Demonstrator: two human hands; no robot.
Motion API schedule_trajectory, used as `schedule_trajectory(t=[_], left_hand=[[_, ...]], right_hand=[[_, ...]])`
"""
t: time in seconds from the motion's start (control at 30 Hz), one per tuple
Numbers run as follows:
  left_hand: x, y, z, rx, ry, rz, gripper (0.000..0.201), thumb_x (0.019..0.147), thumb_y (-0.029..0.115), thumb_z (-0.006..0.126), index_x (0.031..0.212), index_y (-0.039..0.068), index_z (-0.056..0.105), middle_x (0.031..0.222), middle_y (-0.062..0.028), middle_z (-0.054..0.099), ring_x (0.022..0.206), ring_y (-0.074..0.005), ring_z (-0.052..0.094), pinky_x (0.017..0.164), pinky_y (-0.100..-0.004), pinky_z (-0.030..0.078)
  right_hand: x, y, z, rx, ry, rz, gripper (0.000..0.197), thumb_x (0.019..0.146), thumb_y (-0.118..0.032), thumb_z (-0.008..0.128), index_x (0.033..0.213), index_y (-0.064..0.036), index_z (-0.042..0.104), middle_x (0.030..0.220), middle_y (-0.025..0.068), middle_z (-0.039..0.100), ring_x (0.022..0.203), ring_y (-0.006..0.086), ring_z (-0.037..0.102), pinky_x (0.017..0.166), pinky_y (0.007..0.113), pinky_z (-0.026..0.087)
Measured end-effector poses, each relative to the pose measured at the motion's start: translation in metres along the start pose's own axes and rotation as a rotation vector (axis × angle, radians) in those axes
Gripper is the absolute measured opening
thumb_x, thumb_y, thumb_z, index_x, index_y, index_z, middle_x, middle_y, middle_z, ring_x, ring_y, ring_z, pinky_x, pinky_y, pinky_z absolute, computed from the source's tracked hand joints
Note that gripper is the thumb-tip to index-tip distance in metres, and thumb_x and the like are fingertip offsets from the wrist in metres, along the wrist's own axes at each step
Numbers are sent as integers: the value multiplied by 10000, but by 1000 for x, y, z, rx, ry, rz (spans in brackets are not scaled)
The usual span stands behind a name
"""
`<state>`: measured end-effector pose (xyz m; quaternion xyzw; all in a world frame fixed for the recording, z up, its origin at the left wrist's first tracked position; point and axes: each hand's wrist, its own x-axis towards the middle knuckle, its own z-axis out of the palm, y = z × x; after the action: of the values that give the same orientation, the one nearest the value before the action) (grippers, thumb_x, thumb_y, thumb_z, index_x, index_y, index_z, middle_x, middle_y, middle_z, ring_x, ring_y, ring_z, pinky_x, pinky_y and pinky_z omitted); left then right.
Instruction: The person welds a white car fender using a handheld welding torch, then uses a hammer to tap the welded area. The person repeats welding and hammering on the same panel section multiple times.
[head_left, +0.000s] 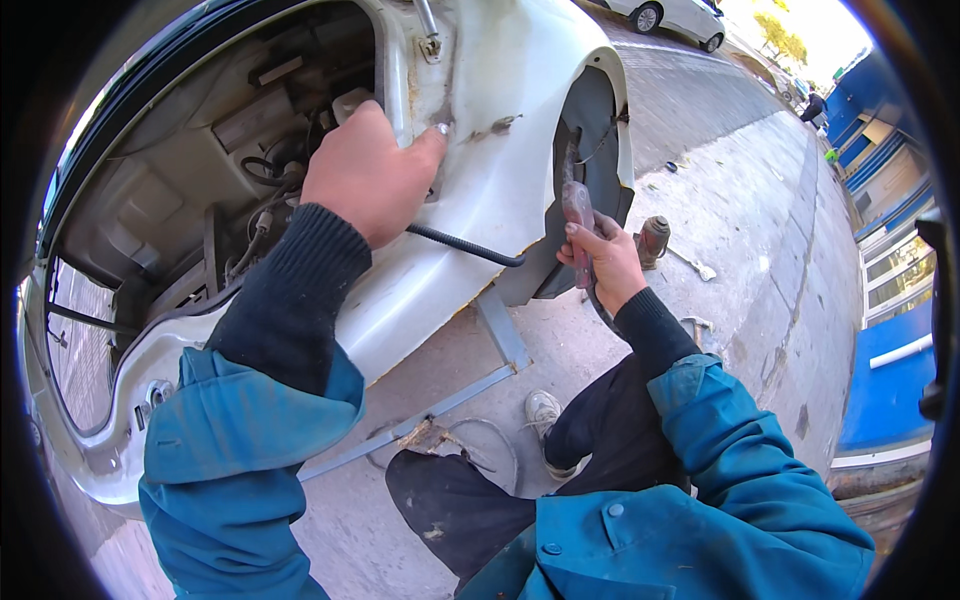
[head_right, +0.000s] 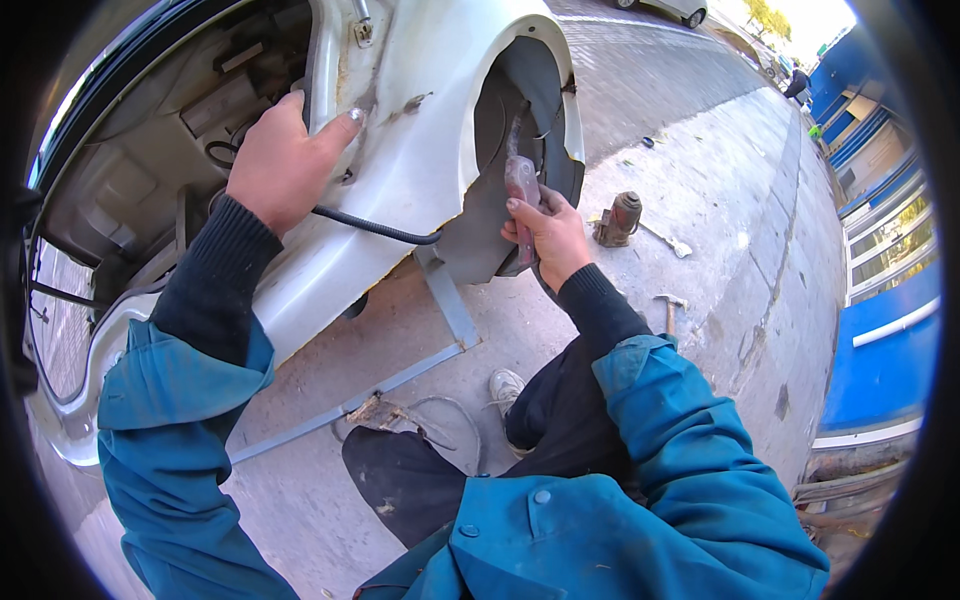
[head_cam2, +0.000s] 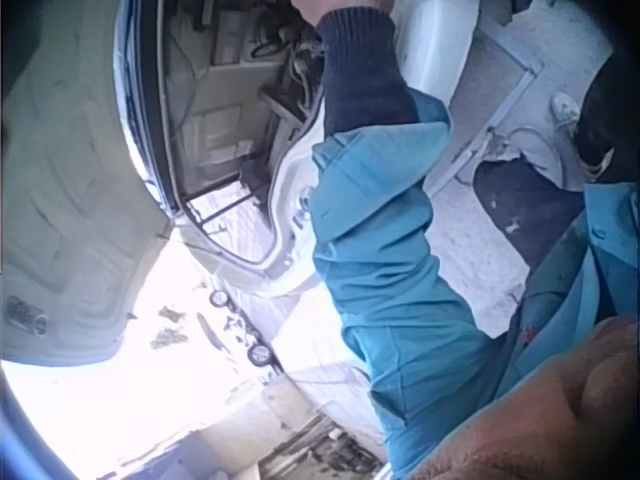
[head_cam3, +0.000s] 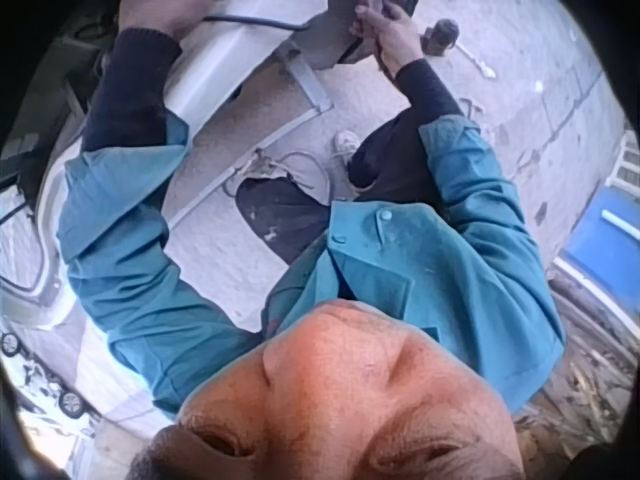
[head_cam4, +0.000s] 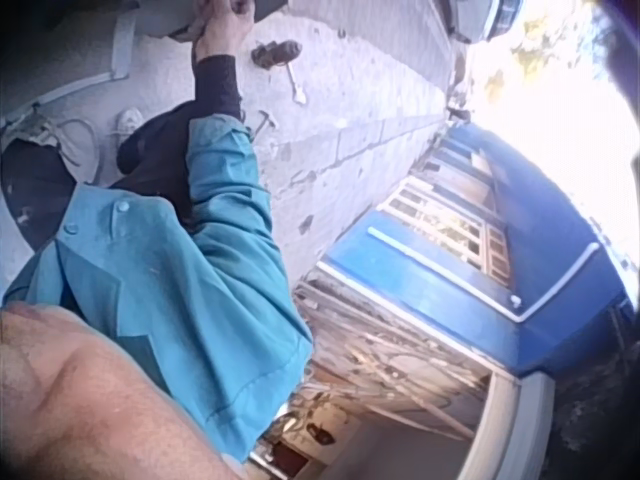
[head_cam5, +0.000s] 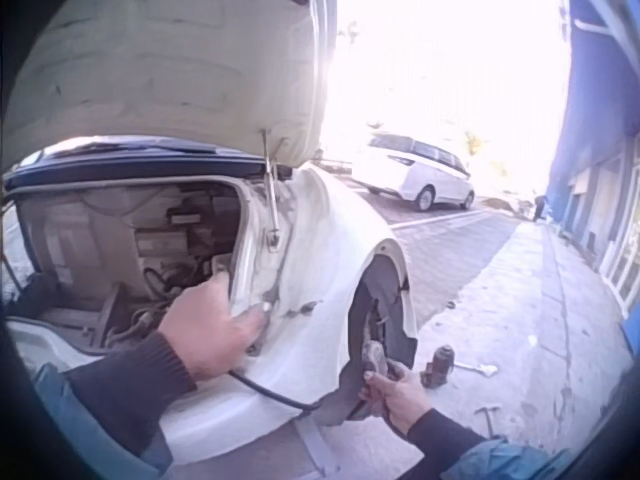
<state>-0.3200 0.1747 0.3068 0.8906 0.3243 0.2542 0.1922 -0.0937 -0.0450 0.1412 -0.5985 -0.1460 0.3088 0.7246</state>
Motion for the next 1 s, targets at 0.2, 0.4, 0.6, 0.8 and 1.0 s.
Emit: schedule_trajectory(t=[0.2,0.4,0.6,0.8,1.0], left_hand=[[0,1,0,21,-13,-10,655,1023,481,650,1192,-152,662,1085,-327,770,1008,-433,779,934,-488,609],[1,1,-1,17,-27,-12,646,1025,476,658,1190,-149,664,1083,-324,772,1008,-432,782,930,-488,612],[1,1,1,30,4,-5,657,1027,484,663,1197,-150,667,1076,-322,775,984,-423,788,918,-480,619],[0,2,2,35,18,-10,667,1027,488,665,1205,-154,667,1080,-323,775,987,-419,789,915,-478,620],[0,1,1,40,23,-2,677,1029,493,659,1207,-160,664,1091,-333,770,1005,-432,783,923,-485,615]], right_hand=[[3,23,2,43,157,20,476,1011,-87,780,1405,58,557,1082,88,672,849,173,684,791,371,651],[22,31,0,24,248,83,352,1014,-87,767,1293,27,585,1048,86,663,832,171,662,775,380,647],[31,33,11,-36,252,28,311,1019,-92,762,1261,19,601,983,63,631,823,170,661,797,380,650],[44,30,21,-112,295,-6,342,999,-87,777,1259,43,597,995,86,648,791,165,662,761,361,643],[52,37,37,-112,348,-27,401,955,-71,799,1278,20,580,967,94,672,721,159,660,599,332,556]])
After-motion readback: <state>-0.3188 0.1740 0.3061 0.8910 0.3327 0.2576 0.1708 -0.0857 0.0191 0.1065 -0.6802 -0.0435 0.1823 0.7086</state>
